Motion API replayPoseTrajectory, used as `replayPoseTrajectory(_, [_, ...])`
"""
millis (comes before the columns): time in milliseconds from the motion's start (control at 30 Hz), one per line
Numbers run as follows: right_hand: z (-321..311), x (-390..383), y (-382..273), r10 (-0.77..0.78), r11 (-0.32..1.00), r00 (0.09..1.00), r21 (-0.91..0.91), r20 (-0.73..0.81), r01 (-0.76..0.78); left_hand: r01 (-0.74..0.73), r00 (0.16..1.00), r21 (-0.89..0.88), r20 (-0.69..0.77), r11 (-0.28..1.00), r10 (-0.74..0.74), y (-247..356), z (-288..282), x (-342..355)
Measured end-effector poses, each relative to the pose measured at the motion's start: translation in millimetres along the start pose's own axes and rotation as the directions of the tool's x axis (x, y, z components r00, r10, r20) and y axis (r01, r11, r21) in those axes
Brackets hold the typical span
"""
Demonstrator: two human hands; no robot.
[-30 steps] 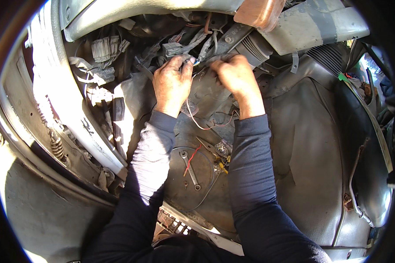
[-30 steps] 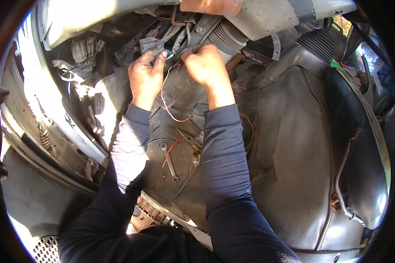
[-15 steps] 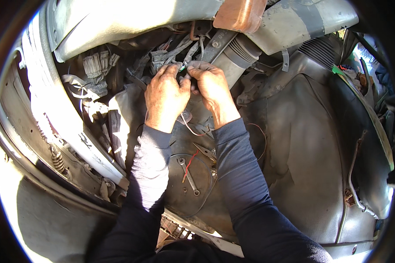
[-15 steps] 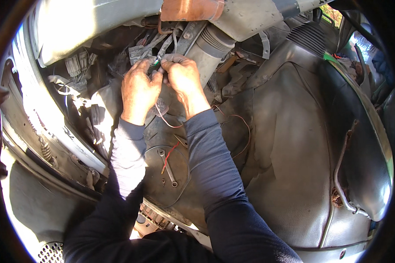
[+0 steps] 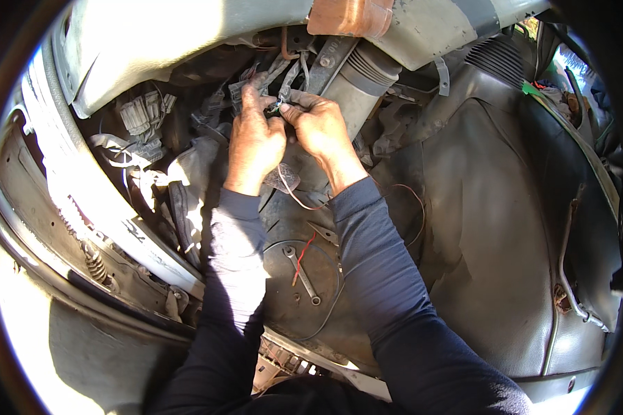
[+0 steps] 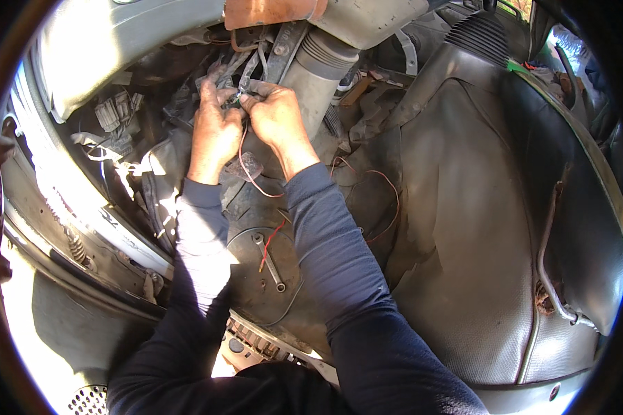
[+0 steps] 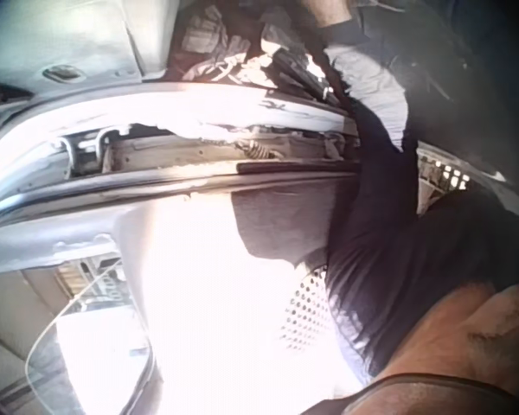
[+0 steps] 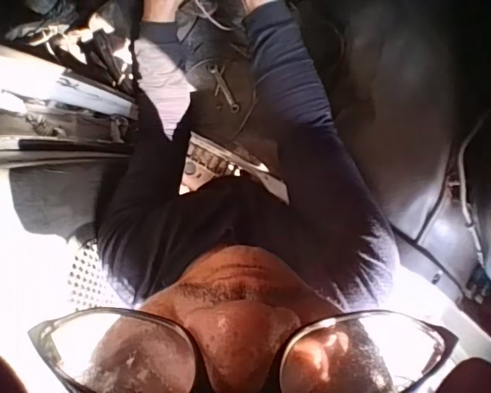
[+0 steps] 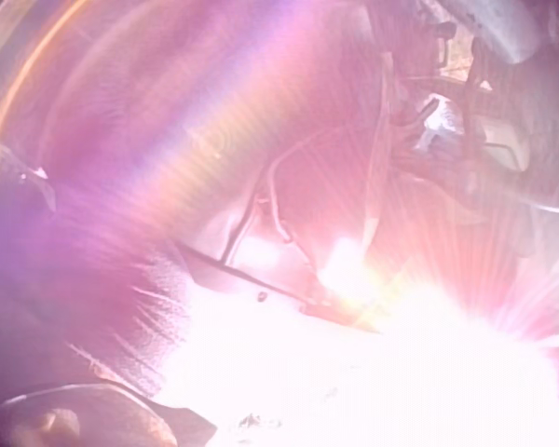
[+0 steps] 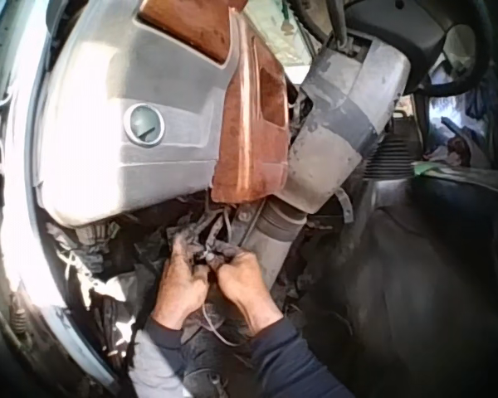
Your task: The person works on the wiring under the dashboard of a truck, using pliers and a screwdriver to strip and connect wires. They then walk to a parts counter, handle a metal component, and return to the truck to continue the wiring work.
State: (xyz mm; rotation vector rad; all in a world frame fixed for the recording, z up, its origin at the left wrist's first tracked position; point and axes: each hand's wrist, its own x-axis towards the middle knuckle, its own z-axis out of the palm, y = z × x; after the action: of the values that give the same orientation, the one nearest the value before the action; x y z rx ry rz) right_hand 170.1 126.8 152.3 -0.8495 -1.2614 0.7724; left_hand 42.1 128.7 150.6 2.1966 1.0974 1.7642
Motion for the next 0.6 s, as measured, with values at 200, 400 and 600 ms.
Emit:
replayPoseTrajectory(200, [1.6, -7.0, 1.6, -0.095, 0.995, 0.995, -0.015, -0.013, 0.095, 0.020, 0.997, 0.146, 0.077, 0.989, -0.031, 6.4, -17.9, 14.7])
replayPoseTrajectory(400, [-0.2, -8.2, -13.3, -0.218, 0.728, 0.975, -0.672, -0.034, 0.139, 0.066, 0.978, 0.118, 0.191, 0.991, -0.088, 16.9, -36.2, 29.8])
replayPoseTrajectory(600, [-30.1, -4.2, -46.2, -0.145, 0.754, 0.985, -0.634, 0.093, 0.171, 0.065, 0.981, -0.062, 0.185, 0.996, -0.052, 0.6, -22.8, 19.4])
